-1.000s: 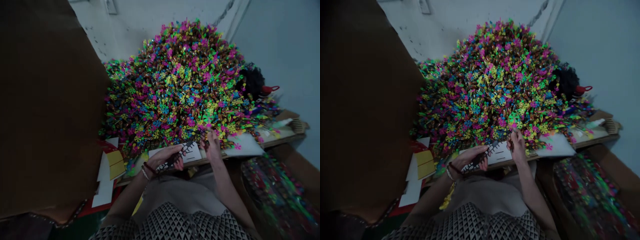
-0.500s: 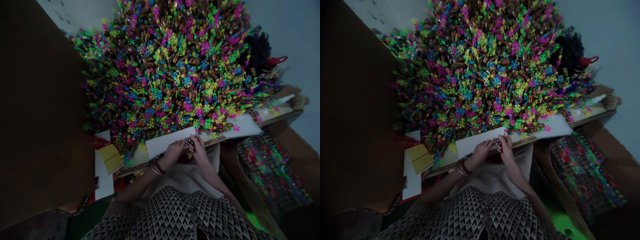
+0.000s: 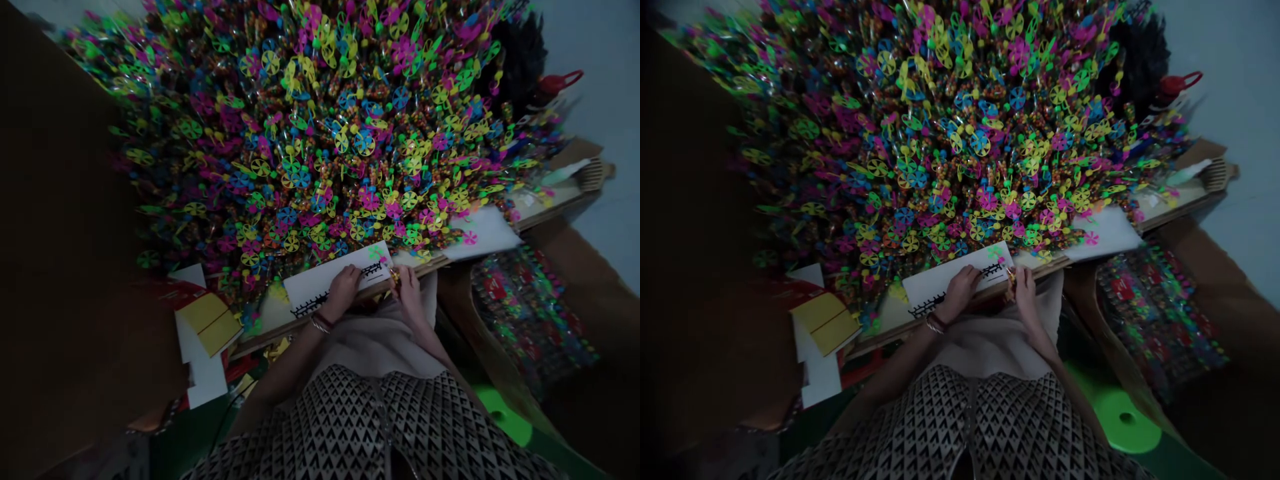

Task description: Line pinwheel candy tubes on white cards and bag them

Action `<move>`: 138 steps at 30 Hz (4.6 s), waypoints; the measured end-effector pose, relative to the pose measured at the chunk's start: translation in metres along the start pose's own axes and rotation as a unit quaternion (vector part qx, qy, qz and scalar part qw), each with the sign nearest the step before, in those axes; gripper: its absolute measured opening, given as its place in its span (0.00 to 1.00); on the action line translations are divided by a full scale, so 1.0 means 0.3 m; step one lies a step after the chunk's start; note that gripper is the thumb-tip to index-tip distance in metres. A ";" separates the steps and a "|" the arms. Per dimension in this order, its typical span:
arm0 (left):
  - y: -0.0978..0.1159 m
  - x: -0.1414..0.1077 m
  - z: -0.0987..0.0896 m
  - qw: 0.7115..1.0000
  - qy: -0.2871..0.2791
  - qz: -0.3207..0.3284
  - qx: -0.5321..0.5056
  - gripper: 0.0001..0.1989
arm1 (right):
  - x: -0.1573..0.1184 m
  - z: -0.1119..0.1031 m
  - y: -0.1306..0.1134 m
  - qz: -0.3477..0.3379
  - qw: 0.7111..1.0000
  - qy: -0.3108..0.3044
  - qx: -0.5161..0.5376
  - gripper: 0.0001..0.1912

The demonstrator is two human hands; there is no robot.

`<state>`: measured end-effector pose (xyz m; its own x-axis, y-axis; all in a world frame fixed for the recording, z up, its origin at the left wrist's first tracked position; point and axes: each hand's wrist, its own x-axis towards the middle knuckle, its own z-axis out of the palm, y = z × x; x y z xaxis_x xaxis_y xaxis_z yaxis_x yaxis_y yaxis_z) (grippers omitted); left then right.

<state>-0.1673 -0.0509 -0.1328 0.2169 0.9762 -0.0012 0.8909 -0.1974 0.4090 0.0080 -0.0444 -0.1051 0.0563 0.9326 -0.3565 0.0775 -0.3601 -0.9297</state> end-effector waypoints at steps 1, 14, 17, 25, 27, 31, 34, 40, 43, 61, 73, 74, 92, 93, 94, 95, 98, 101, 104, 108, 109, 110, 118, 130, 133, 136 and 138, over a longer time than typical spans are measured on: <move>-0.002 -0.006 0.007 1.000 0.006 0.014 0.004 0.10 | 0.001 0.005 -0.008 0.027 0.999 -0.021 0.038 0.24; 0.003 -0.028 0.034 0.997 0.008 0.057 0.051 0.07 | 0.003 0.019 0.014 -0.185 0.853 0.041 -0.486 0.19; 0.004 -0.027 0.045 0.997 0.010 0.051 0.059 0.07 | -0.011 0.037 -0.005 -0.151 0.808 0.038 -0.568 0.19; 0.008 -0.018 0.040 0.998 0.000 0.039 0.056 0.07 | -0.011 0.058 -0.026 -0.098 0.731 0.013 -0.676 0.19; 0.008 -0.016 0.034 0.998 -0.008 0.034 0.052 0.07 | -0.013 0.053 -0.022 -0.105 0.725 0.013 -0.681 0.20; 0.009 -0.017 0.030 0.998 -0.016 0.023 0.048 0.08 | -0.015 0.050 -0.005 -0.125 0.716 0.015 -0.687 0.21; 0.014 -0.021 0.029 0.998 -0.016 0.025 0.048 0.08 | -0.008 0.052 0.009 -0.139 0.706 0.022 -0.694 0.20; 0.024 -0.012 0.019 1.000 -0.018 -0.023 0.001 0.09 | 0.022 0.030 0.016 -0.173 0.696 0.009 -0.697 0.20; 0.028 -0.008 0.016 0.999 -0.016 -0.036 -0.019 0.09 | 0.034 0.025 0.017 -0.168 0.707 -0.006 -0.687 0.20; 0.032 -0.007 -0.002 0.997 -0.023 -0.062 -0.030 0.08 | 0.307 -0.058 -0.202 -0.263 0.756 0.131 -0.584 0.22; 0.026 -0.002 -0.004 0.997 -0.033 -0.065 -0.035 0.10 | 0.399 -0.151 -0.210 -0.263 0.930 0.068 -0.248 0.21; 0.027 -0.002 -0.005 0.997 -0.035 -0.065 -0.033 0.10 | 0.388 -0.144 -0.218 -0.246 0.945 0.057 -0.209 0.22; 0.036 -0.010 -0.024 0.993 -0.039 -0.092 -0.063 0.09 | 0.346 0.086 -0.253 -0.271 0.833 -0.013 -0.481 0.18; 0.036 -0.009 -0.025 0.992 -0.041 -0.100 -0.065 0.09 | 0.332 0.113 -0.237 -0.272 0.827 -0.004 -0.492 0.17; 0.036 -0.007 -0.027 0.991 -0.041 -0.105 -0.067 0.10 | 0.318 0.130 -0.219 -0.270 0.829 0.003 -0.489 0.18; 0.036 -0.006 -0.028 0.991 -0.043 -0.108 -0.070 0.11 | 0.305 0.137 -0.197 -0.269 0.838 0.007 -0.475 0.18; 0.035 -0.007 -0.030 0.990 -0.048 -0.108 -0.076 0.12 | 0.278 0.107 -0.122 -0.283 0.876 -0.003 -0.391 0.20; 0.034 -0.008 -0.024 0.990 -0.035 -0.107 -0.079 0.12 | 0.269 0.050 -0.043 -0.308 0.901 -0.047 -0.303 0.17; 0.036 -0.008 -0.020 0.991 -0.028 -0.105 -0.077 0.11 | 0.262 0.011 0.016 -0.297 0.921 -0.050 -0.247 0.15; 0.040 -0.008 -0.028 0.993 -0.036 -0.095 -0.066 0.11 | 0.222 -0.008 0.050 -0.303 0.917 0.051 -0.252 0.24; 0.041 -0.007 -0.029 0.993 -0.038 -0.093 -0.060 0.11 | 0.207 -0.011 0.053 -0.309 0.910 0.076 -0.265 0.25; 0.041 -0.007 -0.029 0.994 -0.039 -0.090 -0.055 0.11 | 0.192 -0.016 0.056 -0.311 0.904 0.092 -0.278 0.26; 0.040 -0.002 -0.028 0.995 -0.043 -0.081 -0.034 0.11 | 0.155 -0.067 0.095 -0.260 0.912 0.031 -0.315 0.17; 0.032 -0.004 -0.015 0.995 -0.018 -0.072 -0.071 0.09 | 0.021 -0.024 -0.011 -0.342 0.880 0.032 -0.328 0.16; 0.029 -0.003 -0.013 0.995 -0.012 -0.064 -0.082 0.09 | -0.013 0.028 0.041 -0.382 0.840 0.024 -0.383 0.21; 0.030 -0.003 -0.013 0.995 -0.011 -0.048 -0.087 0.09 | -0.025 0.047 0.111 -0.439 0.777 0.002 -0.452 0.26; 0.034 -0.004 -0.015 0.995 -0.017 -0.051 -0.081 0.10 | -0.030 0.043 0.144 -0.452 0.740 0.005 -0.498 0.28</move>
<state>-0.1602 -0.0537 -0.1245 0.1446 0.9862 -0.0805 0.8337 -0.0776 0.5468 -0.0020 -0.0680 -0.1431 -0.4594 0.8056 0.3742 0.7837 0.5659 -0.2562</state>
